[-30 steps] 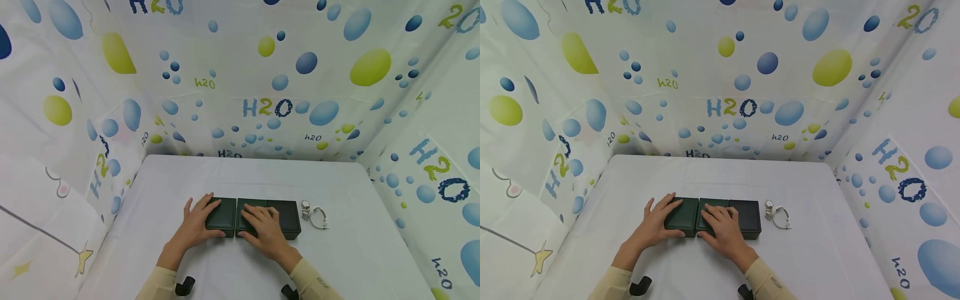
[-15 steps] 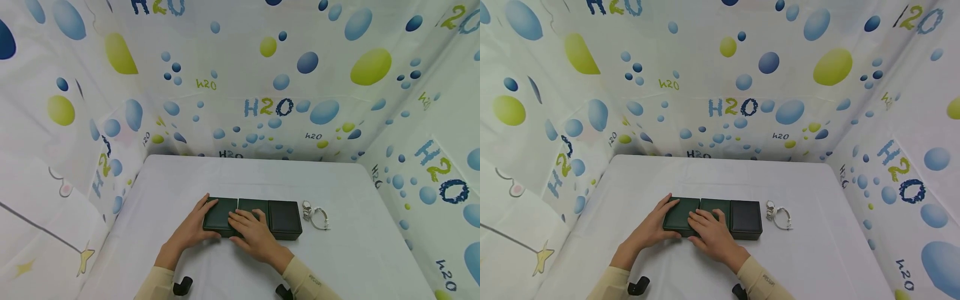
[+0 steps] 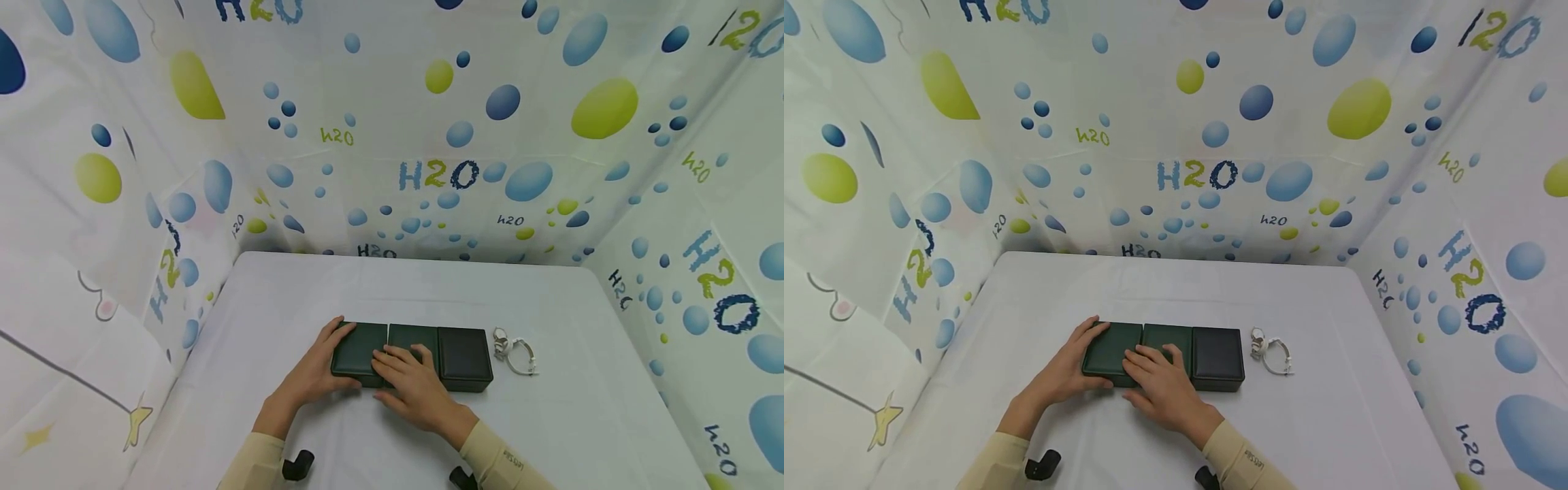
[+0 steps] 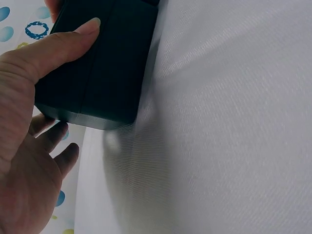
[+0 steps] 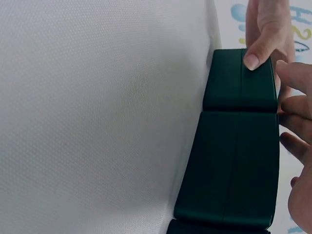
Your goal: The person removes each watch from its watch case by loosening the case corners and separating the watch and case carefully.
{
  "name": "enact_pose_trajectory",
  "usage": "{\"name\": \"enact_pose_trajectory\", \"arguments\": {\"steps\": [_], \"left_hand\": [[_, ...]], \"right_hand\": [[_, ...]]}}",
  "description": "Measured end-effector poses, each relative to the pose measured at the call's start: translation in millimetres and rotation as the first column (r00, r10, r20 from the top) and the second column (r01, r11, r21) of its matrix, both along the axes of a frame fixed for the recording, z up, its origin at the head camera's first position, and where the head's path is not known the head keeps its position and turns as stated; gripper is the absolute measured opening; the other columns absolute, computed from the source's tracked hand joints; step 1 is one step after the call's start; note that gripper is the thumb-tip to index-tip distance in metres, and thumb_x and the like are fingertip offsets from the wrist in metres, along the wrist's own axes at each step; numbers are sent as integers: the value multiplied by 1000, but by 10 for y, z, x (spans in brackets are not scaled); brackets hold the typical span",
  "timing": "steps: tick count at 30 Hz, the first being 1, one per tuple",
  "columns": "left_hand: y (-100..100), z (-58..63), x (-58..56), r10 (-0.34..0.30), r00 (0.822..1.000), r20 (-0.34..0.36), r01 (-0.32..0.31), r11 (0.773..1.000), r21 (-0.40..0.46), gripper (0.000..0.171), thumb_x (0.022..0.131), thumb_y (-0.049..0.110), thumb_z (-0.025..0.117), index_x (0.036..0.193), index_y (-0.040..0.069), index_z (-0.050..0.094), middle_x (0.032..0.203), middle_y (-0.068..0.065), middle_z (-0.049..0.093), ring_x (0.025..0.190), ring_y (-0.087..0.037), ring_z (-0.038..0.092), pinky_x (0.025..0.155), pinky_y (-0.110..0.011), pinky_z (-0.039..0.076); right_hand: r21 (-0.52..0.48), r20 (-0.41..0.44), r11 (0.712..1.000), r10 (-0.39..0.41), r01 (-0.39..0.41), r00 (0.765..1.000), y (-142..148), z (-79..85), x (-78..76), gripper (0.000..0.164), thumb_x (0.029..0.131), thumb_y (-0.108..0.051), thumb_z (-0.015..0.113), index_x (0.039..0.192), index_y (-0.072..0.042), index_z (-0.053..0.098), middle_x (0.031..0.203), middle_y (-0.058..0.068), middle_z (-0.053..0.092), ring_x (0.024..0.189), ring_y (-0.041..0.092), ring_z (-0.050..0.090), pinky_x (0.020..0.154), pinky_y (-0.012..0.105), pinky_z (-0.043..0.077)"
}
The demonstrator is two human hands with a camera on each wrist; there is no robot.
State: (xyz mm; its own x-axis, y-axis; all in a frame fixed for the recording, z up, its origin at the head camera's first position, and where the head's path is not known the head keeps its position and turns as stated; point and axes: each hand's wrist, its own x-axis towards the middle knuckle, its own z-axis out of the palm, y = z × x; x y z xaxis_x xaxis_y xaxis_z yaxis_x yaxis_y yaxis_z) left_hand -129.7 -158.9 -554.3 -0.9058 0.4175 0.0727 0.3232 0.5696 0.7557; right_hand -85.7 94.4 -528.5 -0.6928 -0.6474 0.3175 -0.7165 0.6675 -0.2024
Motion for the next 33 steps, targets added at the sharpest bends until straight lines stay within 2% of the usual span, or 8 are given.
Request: {"name": "enact_pose_trajectory", "arguments": {"steps": [10, 18, 22, 26, 33], "left_hand": [[1, -41, 22, 31, 997, -73, -31, 999, 8, 106, 62, 51, 87, 149, 25, 32, 157, -3, 19, 136, -31, 34, 98, -55, 41], [-1, -78, 63, 81, 993, -89, -79, 996, 27, 102, 62, 55, 85, 147, 25, 37, 155, 3, 20, 137, -27, 33, 100, -52, 41], [-12, -52, 99, 104, 992, -73, -99, 993, 65, 100, 61, 54, 86, 145, 26, 39, 155, 4, 21, 134, -23, 37, 100, -48, 43], [-35, -10, 129, 104, 992, -68, -97, 990, 104, 101, 62, 52, 87, 146, 26, 38, 154, 4, 21, 131, -21, 39, 98, -46, 45], [-71, 109, 169, 125, 986, -107, -118, 990, 72, 100, 64, 54, 85, 147, 31, 34, 155, 4, 20, 133, -21, 37, 98, -51, 42]], "right_hand": [[16, -6, 1000, 2, -2, 1000, 1, -15, -2, 57, 93, -47, 59, 140, -16, 52, 146, -1, 46, 137, 20, 37, 104, 54, 21], [8, -6, 1000, -5, 5, 1000, 6, -17, 1, 57, 93, -47, 59, 140, -16, 51, 147, -1, 45, 137, 20, 37, 105, 54, 21], [0, -5, 1000, -6, 6, 1000, 4, -5, 9, 59, 92, -47, 60, 141, -16, 49, 148, 1, 43, 137, 21, 37, 104, 52, 21], [-26, 6, 999, -19, 19, 1000, 11, 5, 12, 67, 88, -44, 67, 144, -13, 45, 149, 4, 40, 136, 21, 36, 104, 51, 21], [-74, 42, 997, -28, 31, 999, 37, -5, 9, 79, 85, -41, 72, 149, -14, 35, 150, 5, 38, 136, 21, 35, 105, 51, 20]]}}
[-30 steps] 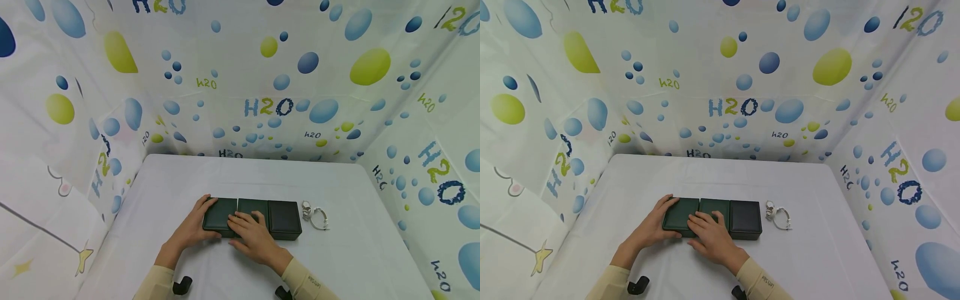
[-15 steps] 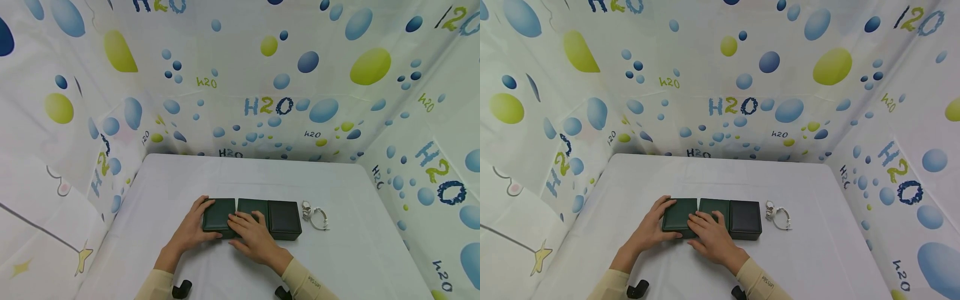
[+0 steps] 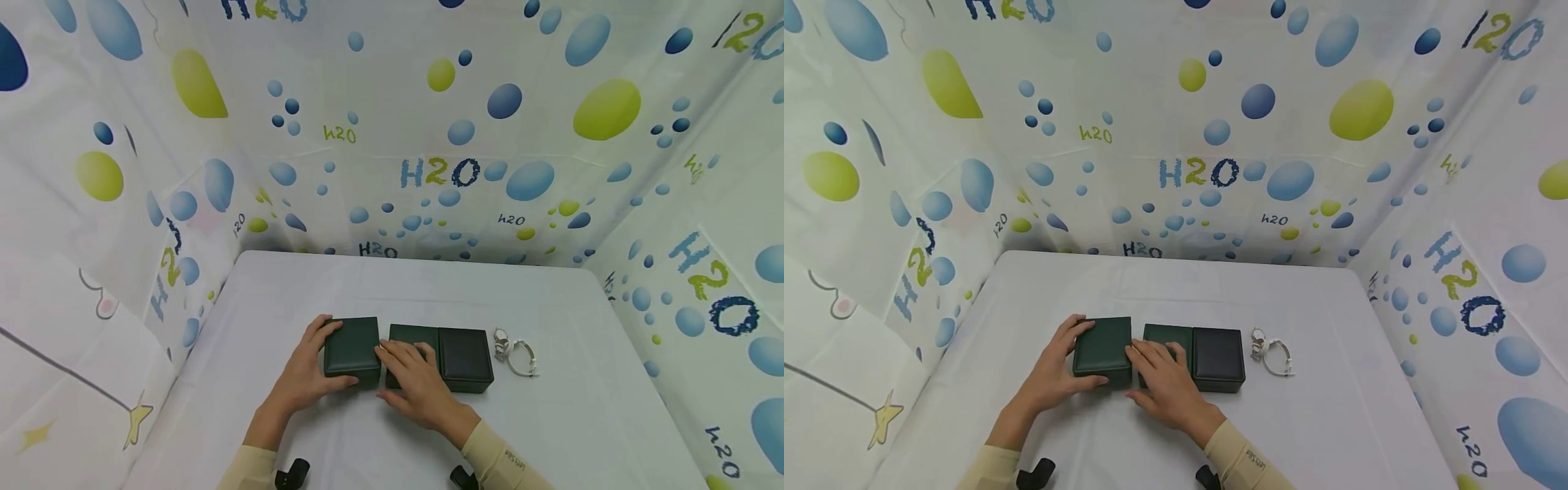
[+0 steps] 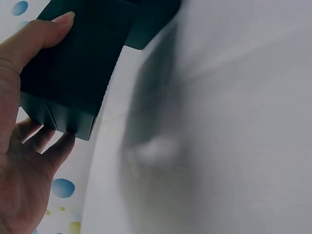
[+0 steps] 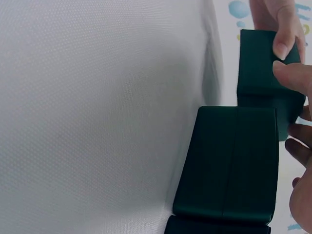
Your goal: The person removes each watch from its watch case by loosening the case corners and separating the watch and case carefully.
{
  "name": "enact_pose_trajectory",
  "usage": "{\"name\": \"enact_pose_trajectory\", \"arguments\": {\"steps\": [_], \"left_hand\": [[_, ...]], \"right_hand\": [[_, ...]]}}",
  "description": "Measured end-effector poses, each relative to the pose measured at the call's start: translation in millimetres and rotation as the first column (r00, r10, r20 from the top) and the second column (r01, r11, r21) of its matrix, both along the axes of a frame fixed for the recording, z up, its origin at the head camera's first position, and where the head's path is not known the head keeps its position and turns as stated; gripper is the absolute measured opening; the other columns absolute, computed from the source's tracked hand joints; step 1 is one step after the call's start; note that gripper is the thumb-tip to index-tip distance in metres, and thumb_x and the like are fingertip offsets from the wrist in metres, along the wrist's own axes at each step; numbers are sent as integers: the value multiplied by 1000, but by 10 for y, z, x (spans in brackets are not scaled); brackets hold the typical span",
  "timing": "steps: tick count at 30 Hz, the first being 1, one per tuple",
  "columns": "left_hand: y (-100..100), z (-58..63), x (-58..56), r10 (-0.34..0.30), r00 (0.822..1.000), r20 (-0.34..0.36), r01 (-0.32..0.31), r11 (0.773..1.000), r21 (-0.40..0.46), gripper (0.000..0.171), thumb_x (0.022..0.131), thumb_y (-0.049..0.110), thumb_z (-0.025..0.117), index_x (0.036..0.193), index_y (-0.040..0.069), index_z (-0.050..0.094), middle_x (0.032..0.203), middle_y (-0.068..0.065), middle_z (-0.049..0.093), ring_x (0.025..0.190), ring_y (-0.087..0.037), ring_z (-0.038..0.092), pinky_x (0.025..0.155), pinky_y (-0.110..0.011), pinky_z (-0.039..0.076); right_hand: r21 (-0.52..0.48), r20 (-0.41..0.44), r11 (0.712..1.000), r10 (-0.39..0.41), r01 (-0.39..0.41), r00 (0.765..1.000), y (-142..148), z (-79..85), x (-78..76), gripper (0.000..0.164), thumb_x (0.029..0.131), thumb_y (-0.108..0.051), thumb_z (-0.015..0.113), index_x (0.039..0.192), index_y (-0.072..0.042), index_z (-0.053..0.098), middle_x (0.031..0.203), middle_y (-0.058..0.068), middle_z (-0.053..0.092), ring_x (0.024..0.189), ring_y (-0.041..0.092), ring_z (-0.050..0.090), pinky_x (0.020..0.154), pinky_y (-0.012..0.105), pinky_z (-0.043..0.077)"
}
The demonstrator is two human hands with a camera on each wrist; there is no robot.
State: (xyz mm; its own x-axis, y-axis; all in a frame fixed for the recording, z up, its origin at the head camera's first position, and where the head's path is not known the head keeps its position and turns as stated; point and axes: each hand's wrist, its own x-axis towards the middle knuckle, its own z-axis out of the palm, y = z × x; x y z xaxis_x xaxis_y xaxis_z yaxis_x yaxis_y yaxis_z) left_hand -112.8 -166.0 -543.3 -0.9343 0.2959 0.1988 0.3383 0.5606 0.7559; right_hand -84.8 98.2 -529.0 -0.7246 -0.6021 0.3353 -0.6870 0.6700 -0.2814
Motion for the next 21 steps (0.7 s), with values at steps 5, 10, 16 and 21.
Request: {"name": "enact_pose_trajectory", "arguments": {"steps": [5, 10, 16, 21], "left_hand": [[4, 108, 14, -12, 1000, -17, 12, 1000, -2, 100, 64, 56, 83, 147, 31, 34, 155, 6, 19, 136, -22, 34, 100, -52, 41], [34, 212, 42, -16, 999, -30, 16, 1000, -13, 100, 63, 60, 82, 146, 32, 34, 155, 8, 20, 137, -20, 33, 100, -52, 41], [76, 343, 70, -42, 998, -47, 41, 999, -23, 101, 63, 60, 82, 147, 33, 34, 155, 10, 20, 137, -17, 33, 100, -51, 42], [117, 439, 93, -67, 996, -60, 66, 997, -26, 100, 64, 59, 82, 147, 31, 34, 155, 9, 20, 137, -18, 33, 99, -51, 43]], "right_hand": [[-30, 16, 1000, -9, 9, 1000, -6, 21, -4, 89, 83, -45, 73, 152, -13, 27, 151, 3, 36, 136, 19, 34, 105, 49, 20], [-73, 46, 997, -21, 24, 999, -8, 42, -17, 97, 80, -54, 72, 154, -14, 22, 152, -1, 33, 137, 18, 32, 105, 48, 21], [-113, 103, 993, -32, 44, 994, 15, 50, -25, 104, 80, -65, 64, 155, -14, 14, 156, -5, 25, 140, 15, 27, 107, 47, 20], [-155, 171, 986, -39, 66, 984, 33, 63, -36, 110, 78, -68, 63, 156, -14, 7, 158, -8, 19, 141, 13, 23, 110, 44, 15]]}}
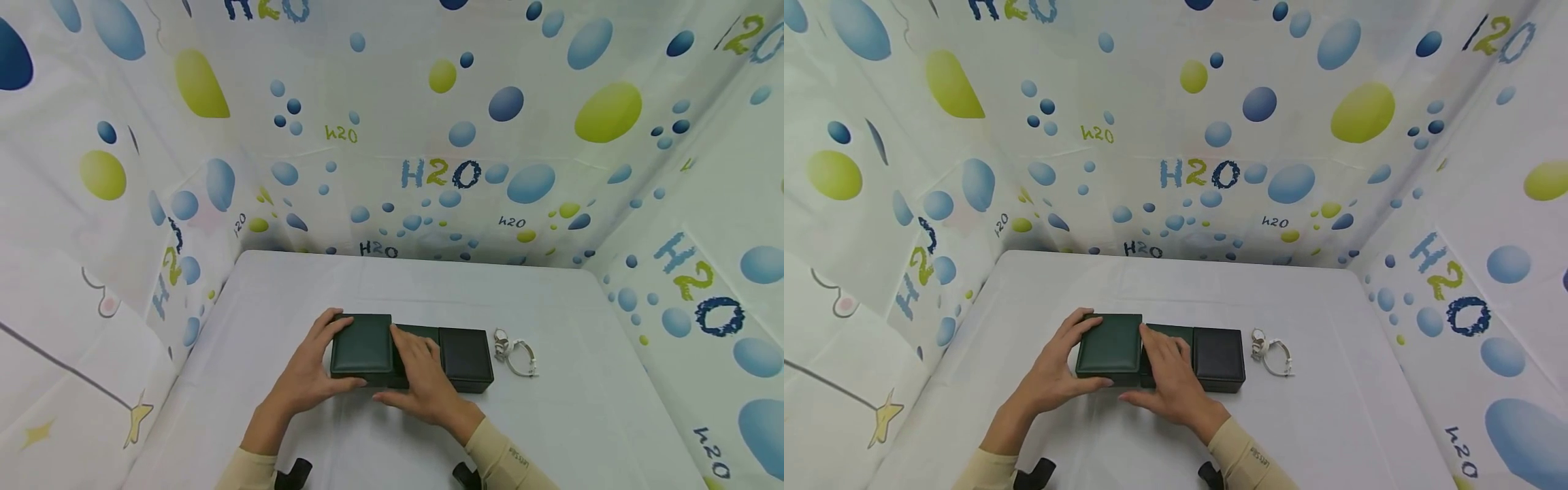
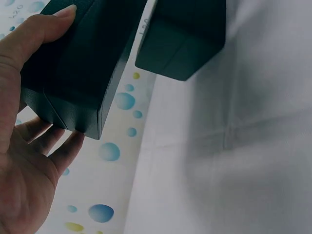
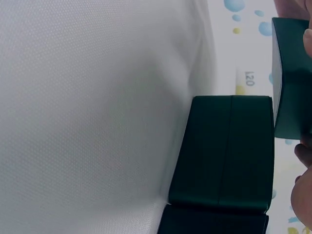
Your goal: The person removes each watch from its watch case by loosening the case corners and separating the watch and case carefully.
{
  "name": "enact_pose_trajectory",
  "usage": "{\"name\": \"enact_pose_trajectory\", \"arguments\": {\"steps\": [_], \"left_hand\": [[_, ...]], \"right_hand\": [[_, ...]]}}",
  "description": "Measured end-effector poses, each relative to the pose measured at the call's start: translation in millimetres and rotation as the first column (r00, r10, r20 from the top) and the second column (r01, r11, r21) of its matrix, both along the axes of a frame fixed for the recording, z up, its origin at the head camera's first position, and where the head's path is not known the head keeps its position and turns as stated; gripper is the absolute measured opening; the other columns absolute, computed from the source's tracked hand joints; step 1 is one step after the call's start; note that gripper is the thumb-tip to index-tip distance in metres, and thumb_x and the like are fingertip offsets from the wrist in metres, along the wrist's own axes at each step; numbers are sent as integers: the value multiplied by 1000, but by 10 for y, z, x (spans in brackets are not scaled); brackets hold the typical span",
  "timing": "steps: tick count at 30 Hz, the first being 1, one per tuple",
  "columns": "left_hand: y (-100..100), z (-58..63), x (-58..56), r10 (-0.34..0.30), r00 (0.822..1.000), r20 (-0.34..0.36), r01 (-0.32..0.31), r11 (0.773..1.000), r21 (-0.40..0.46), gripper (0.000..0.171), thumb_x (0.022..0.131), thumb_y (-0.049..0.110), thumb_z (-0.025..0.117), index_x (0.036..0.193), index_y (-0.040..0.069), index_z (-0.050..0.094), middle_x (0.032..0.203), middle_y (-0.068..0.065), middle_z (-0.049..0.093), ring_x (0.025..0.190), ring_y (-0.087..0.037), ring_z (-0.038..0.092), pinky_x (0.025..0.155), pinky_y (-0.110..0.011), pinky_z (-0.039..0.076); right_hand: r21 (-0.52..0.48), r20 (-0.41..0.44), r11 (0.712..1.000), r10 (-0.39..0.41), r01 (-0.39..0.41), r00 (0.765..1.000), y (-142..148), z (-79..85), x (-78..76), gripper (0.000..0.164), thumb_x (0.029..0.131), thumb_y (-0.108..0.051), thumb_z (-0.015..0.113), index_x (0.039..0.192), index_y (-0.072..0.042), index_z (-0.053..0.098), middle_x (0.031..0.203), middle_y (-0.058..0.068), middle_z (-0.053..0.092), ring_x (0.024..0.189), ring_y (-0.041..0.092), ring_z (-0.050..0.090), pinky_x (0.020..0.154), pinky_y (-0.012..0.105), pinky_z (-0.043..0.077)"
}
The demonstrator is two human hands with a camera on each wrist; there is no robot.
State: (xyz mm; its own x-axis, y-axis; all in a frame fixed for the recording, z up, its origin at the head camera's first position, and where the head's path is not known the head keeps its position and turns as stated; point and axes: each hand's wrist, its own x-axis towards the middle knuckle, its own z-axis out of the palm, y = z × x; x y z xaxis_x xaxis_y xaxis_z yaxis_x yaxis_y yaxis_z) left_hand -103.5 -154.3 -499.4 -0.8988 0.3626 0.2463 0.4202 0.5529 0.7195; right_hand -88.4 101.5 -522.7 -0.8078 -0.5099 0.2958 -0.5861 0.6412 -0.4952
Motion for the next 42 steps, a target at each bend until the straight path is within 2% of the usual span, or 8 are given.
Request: {"name": "enact_pose_trajectory", "arguments": {"steps": [8, 16, 21, 24, 27, 32, 37, 42], "left_hand": [[115, 104, 30, -27, 1000, 4, 27, 1000, 12, 100, 64, 56, 84, 147, 30, 35, 154, 11, 22, 135, -14, 35, 100, -47, 43], [182, 167, 41, -54, 999, -4, 54, 998, 28, 98, 65, 57, 82, 146, 27, 36, 153, 9, 23, 134, -14, 35, 100, -47, 43], [207, 175, 43, -67, 998, -4, 67, 998, 21, 98, 65, 58, 81, 147, 27, 36, 154, 9, 23, 134, -14, 36, 100, -46, 44], [221, 176, 45, -75, 997, -5, 75, 997, 17, 99, 65, 58, 82, 147, 26, 36, 154, 8, 23, 134, -14, 36, 100, -47, 44], [231, 173, 49, -75, 997, -11, 75, 997, 12, 99, 65, 59, 82, 147, 26, 37, 153, 8, 24, 134, -15, 36, 100, -47, 44], [243, 161, 55, -69, 997, -24, 69, 998, 15, 99, 63, 61, 81, 145, 26, 40, 151, 8, 27, 134, -15, 36, 101, -48, 43], [254, 151, 50, -55, 998, -40, 56, 998, 14, 98, 62, 64, 80, 144, 27, 42, 149, 9, 31, 131, -15, 36, 100, -50, 41], [271, 134, 29, -44, 997, -70, 44, 999, 9, 95, 62, 67, 78, 142, 28, 45, 146, 10, 34, 130, -15, 35, 100, -50, 31]], "right_hand": [[-9, 0, 999, -34, 34, 999, 73, 10, -26, 116, 76, -70, 63, 155, -10, 3, 158, -3, 19, 140, 18, 25, 108, 48, 19], [-85, 12, 996, -20, 21, 1000, 111, 31, -35, 119, 75, -66, 68, 154, -6, 4, 156, -2, 22, 139, 20, 26, 107, 51, 19], [-167, 113, 986, -4, 23, 994, 116, 38, -29, 122, 73, -64, 72, 155, -14, -3, 158, -2, 19, 141, 18, 25, 110, 52, 25], [-226, 202, 974, 13, 34, 979, 120, 49, -22, 124, 71, -62, 75, 155, -20, -7, 160, -4, 13, 141, 14, 24, 109, 51, 31], [-243, 262, 968, 9, 57, 965, 128, 50, -17, 126, 69, -62, 76, 155, -24, -8, 160, -7, 9, 140, 12, 26, 107, 49, 35], [-265, 301, 962, 10, 73, 954, 147, 61, -16, 129, 65, -60, 80, 155, -25, -7, 159, -8, 10, 138, 15, 31, 104, 49, 38], [-290, 319, 954, 26, 72, 947, 167, 82, -13, 131, 62, -58, 83, 155, -26, -5, 158, -9, 14, 136, 11, 33, 105, 47, 38], [-288, 333, 954, 20, 82, 943, 185, 81, -11, 133, 61, -51, 87, 155, -27, -5, 158, -8, 14, 136, 8, 32, 106, 46, 37]]}}
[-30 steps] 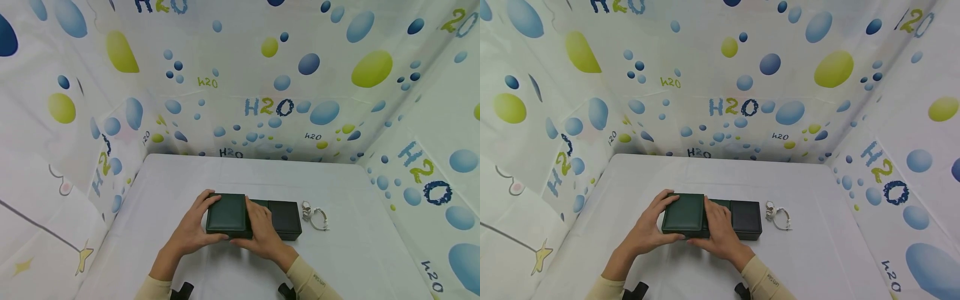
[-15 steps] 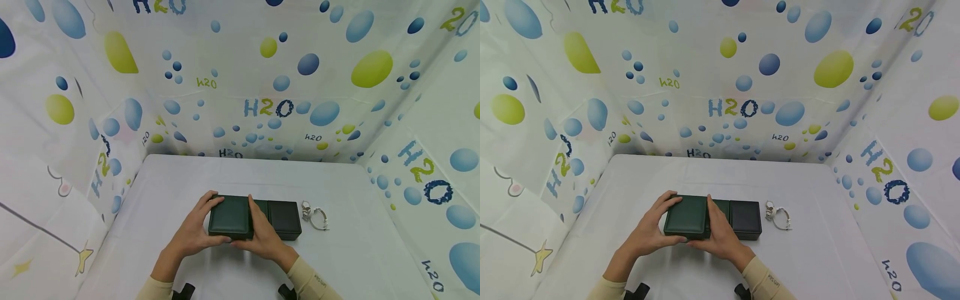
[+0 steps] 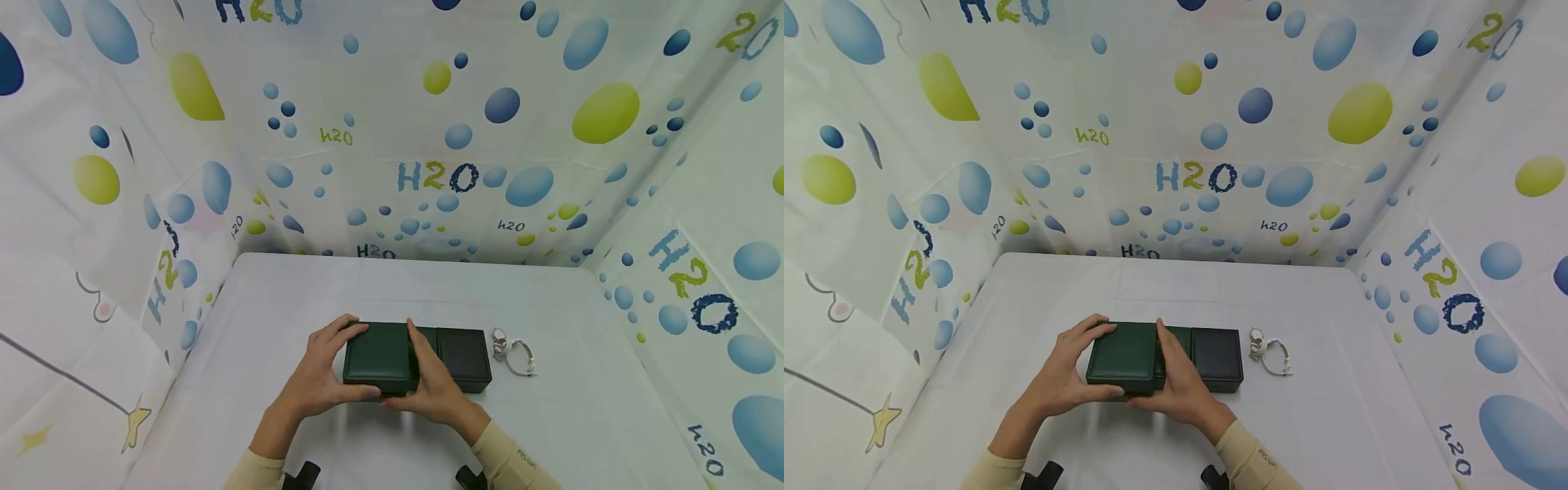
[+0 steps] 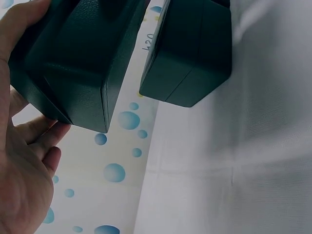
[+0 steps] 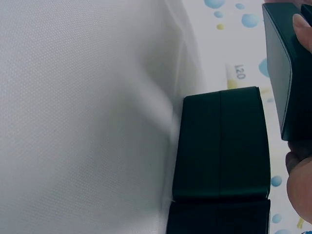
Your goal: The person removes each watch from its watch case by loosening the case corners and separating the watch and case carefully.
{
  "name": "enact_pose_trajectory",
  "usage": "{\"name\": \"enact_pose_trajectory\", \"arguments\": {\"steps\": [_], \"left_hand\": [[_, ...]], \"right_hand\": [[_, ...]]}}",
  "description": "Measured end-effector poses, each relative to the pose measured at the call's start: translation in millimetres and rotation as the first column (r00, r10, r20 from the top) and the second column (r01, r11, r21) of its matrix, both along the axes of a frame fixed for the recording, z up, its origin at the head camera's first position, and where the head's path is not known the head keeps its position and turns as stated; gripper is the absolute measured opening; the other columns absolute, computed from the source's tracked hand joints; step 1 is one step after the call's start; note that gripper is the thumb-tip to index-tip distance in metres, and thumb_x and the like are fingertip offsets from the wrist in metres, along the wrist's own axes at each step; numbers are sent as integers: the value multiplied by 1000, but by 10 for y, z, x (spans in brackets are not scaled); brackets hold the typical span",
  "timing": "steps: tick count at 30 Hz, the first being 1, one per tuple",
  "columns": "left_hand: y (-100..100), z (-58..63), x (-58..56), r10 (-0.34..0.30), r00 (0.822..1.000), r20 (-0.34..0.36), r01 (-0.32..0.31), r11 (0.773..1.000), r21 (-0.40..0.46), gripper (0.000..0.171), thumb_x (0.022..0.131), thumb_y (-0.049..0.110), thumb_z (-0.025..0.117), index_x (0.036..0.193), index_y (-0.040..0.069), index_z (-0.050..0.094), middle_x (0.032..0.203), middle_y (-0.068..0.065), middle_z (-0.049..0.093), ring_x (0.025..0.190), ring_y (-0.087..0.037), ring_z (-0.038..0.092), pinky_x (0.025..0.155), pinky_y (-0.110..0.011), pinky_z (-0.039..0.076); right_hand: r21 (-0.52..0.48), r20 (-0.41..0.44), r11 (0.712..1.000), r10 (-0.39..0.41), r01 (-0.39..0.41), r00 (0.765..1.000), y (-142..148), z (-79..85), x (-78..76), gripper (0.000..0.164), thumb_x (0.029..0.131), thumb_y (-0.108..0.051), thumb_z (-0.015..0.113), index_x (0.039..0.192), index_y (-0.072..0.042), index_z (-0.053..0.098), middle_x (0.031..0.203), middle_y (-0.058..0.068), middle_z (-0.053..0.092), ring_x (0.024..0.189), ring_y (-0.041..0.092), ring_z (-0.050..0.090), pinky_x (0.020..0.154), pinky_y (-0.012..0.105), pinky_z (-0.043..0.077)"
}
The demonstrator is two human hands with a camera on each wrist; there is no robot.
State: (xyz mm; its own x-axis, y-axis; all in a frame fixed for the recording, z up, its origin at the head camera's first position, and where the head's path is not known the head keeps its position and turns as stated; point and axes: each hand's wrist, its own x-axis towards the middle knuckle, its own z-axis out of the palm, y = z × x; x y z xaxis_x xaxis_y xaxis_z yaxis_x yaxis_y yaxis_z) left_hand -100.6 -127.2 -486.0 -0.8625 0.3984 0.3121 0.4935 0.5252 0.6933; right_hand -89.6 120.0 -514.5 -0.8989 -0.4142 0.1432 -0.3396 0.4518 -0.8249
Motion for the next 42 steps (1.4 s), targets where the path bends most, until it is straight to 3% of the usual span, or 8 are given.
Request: {"name": "enact_pose_trajectory", "arguments": {"steps": [8, 31, 42], "left_hand": [[37, 30, -22, 6, 1000, -6, -6, 1000, 9, 91, 63, 66, 78, 140, 29, 47, 143, 7, 40, 129, -12, 38, 99, -47, 25], [42, 97, -28, 60, 993, 101, -60, 998, -4, 89, 61, 71, 76, 137, 36, 48, 139, 12, 45, 130, -15, 40, 102, -50, 24], [28, 147, -74, 38, 994, 98, -40, 999, 26, 81, 64, 67, 77, 134, 34, 50, 135, 15, 49, 123, -9, 45, 100, -50, 22]], "right_hand": [[-13, -3, 1000, -8, 8, 1000, 22, -3, 4, 136, 59, -38, 92, 155, -28, -5, 158, -10, 15, 135, 8, 32, 106, 47, 37], [-12, -31, 1000, 10, -11, 999, 37, -32, 1, 139, 56, -41, 92, 155, -28, -5, 158, -11, 12, 138, 9, 29, 107, 48, 36], [-41, -32, 999, 31, -32, 999, 26, -9, -6, 139, 56, -37, 93, 155, -27, -4, 158, -10, 13, 138, 10, 29, 107, 48, 36]]}}
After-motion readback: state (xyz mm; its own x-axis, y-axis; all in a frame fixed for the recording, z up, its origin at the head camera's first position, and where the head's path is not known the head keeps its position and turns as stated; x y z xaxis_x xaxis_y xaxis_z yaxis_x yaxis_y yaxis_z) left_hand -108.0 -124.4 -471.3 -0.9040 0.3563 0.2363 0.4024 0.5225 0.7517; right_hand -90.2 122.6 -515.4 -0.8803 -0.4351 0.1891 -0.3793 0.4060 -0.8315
